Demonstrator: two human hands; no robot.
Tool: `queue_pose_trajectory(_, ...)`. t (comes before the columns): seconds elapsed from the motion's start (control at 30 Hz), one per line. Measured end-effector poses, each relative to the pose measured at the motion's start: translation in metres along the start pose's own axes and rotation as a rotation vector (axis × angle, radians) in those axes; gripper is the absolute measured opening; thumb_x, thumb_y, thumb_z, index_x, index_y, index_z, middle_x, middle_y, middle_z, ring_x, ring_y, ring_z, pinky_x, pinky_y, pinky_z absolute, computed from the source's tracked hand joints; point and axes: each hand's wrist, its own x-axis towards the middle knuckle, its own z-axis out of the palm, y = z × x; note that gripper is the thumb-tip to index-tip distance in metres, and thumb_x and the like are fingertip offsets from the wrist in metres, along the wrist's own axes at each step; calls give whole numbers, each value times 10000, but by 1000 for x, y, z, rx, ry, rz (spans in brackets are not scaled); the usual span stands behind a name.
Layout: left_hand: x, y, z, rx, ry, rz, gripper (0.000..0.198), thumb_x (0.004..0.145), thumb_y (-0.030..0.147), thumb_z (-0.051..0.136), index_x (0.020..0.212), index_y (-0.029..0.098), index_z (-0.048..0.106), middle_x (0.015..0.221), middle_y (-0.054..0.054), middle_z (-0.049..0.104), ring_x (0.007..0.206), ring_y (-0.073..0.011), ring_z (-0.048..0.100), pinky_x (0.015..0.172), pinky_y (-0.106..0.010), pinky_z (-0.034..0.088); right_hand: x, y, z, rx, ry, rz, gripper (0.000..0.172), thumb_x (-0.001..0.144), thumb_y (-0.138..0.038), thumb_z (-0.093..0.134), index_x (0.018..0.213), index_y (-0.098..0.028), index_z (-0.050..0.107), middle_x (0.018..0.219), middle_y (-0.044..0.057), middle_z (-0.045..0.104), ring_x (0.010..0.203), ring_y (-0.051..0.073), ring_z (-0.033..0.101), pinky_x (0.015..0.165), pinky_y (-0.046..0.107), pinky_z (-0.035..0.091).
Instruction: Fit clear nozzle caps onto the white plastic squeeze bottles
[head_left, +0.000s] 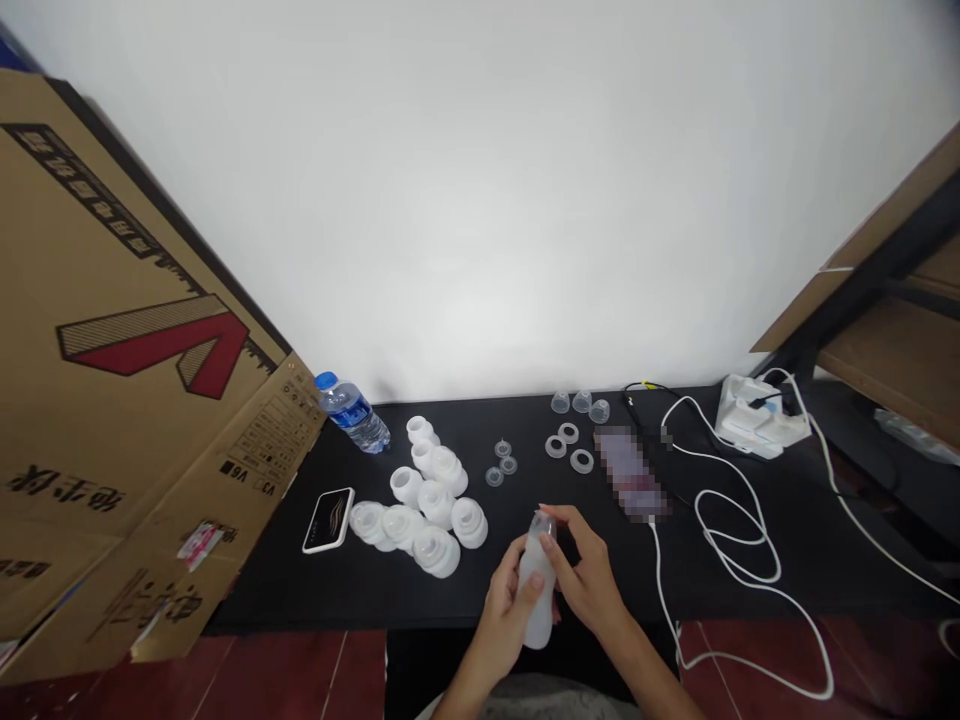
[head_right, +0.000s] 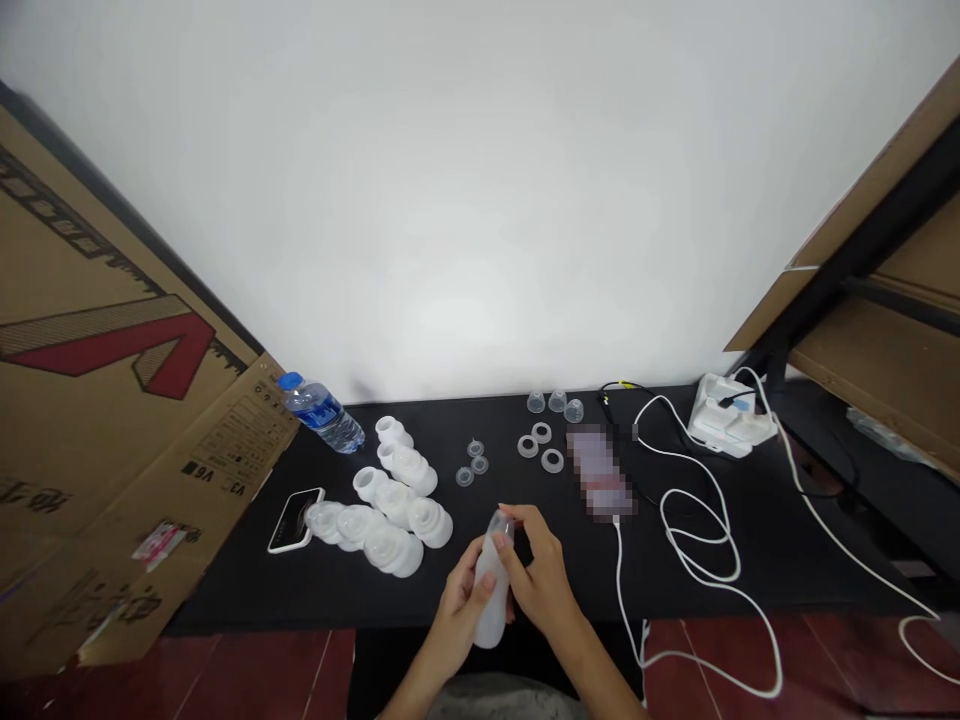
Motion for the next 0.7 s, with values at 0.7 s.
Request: queue_pose_trajectory(0.7,-2,0,2,72,14,57,517,1018,686,680,1174,206,567,916,-50,768,663,-166,716,626,-272,557,3,-18,-12,172,192,161,458,1105,-597,551,1042,-228,815,1013,102,817,967,297,766,887,429,612)
